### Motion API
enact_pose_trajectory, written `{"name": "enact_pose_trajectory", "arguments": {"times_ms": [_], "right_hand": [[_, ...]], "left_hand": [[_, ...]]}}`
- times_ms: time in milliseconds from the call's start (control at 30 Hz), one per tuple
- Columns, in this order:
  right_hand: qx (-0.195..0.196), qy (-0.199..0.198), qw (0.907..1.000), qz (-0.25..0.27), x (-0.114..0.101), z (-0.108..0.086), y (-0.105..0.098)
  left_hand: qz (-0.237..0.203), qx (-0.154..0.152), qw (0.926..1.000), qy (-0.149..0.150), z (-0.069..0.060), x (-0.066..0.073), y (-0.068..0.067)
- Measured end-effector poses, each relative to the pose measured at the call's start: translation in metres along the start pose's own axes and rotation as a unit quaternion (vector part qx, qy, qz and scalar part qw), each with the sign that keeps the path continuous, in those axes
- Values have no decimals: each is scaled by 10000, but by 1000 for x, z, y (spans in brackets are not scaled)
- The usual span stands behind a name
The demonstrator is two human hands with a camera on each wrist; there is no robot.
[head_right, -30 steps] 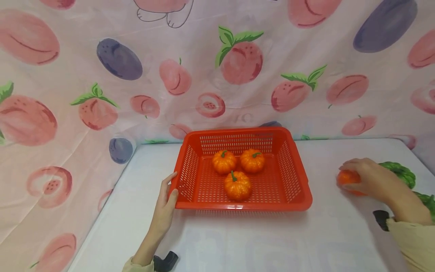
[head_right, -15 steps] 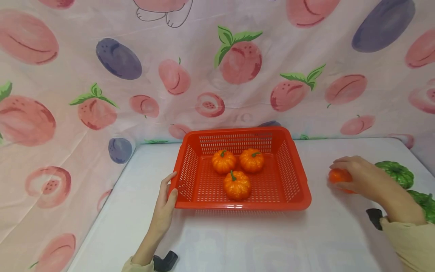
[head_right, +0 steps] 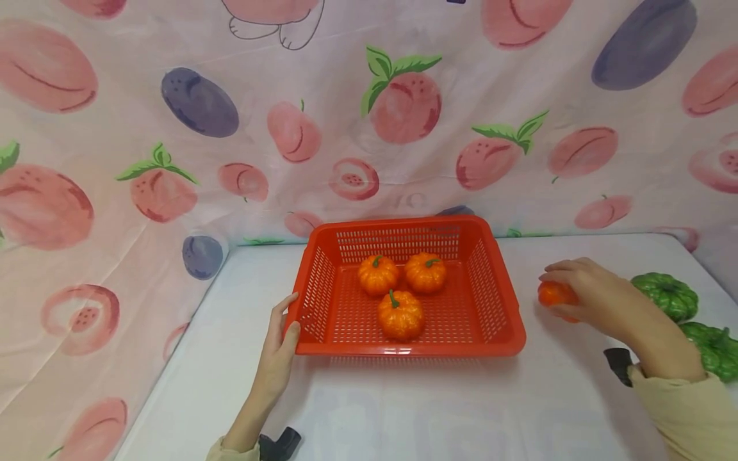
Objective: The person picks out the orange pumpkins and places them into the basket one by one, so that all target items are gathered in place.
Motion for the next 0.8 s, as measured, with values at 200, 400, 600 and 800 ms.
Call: {"name": "enact_pose_trajectory", "arguments": {"times_ms": [200, 400, 600, 800], "right_hand": [[185, -89, 9998, 57, -13, 1, -8], [230, -98, 9997, 38, -23, 3, -15], [524, -332, 9981, 23, -35, 5, -24], [870, -634, 9942, 8, -46, 6, -33]], "left_hand": [[15, -9, 10000, 21, 0, 0, 0], [56, 47, 9999, 87, 0, 0, -1], [82, 40, 9999, 80, 0, -1, -1], [83, 10, 10000, 8, -1, -1, -1]]}}
Point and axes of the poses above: each hand's wrist, its own z-axis towards the middle knuckle, its own y-axis out of the palm, x = y × z, the point moved 4 cm from there along z, towards the middle knuckle, and after that the axes turned 15 degrees about x, right-handed, at the moved point
